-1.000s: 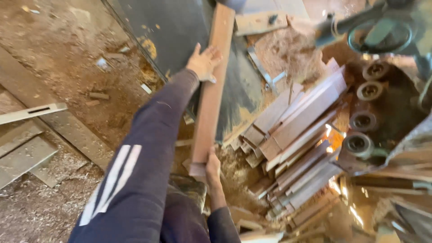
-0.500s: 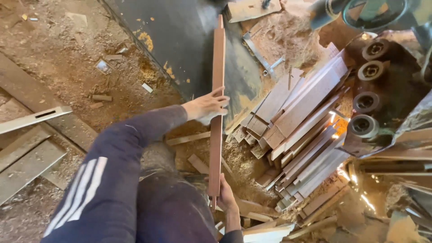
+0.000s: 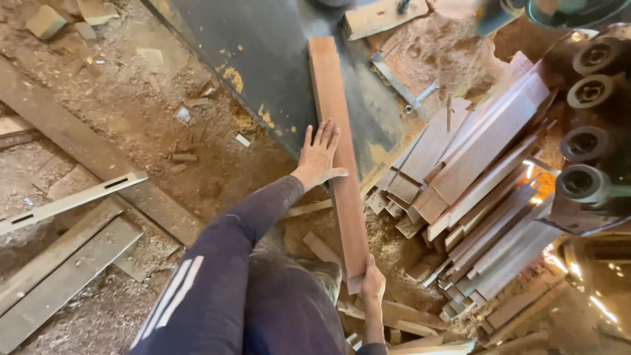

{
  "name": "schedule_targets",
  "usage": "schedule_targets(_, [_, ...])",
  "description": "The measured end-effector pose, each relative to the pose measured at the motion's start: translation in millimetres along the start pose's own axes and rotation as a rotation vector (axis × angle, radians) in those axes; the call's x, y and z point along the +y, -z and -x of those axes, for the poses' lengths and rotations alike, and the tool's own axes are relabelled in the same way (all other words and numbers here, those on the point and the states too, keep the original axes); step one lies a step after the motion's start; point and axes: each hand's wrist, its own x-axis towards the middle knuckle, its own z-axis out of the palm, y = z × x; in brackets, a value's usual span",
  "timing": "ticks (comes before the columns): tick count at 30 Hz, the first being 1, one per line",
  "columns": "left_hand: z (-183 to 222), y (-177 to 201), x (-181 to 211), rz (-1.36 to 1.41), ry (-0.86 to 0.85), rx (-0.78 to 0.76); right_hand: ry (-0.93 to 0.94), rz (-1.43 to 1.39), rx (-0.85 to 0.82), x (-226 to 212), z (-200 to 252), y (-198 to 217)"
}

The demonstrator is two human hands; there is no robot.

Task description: Picking up wooden boards from a pile, feeding them through a planer machine, and stacking the finished boards.

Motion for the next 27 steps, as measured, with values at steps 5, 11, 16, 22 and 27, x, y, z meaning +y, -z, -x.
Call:
schedule_targets(5, [-47,12,-11,0.114,-0.034,0.027,0.096,0.059,-0.01,-17,-13,-8])
schedule_targets(11, [-83,21,-38,0.089,-0.007,0.027,0.089,-0.01,-0.054,-83,28,-11])
schedule_targets(16, [-79,48,-50,0.112,-0.004,-0.024,0.104,-0.02,-0.062,-86,19,-26])
schedule_targets(22, [-84,58,-68,0.119,-0.005,-0.046,0.118,-0.071,-0.087,-104,43,-43])
schedule_targets(27, [-94,69,-87,0.102,-0.038,-0.073,0.1,-0.1,-0.1,-116,45,-63])
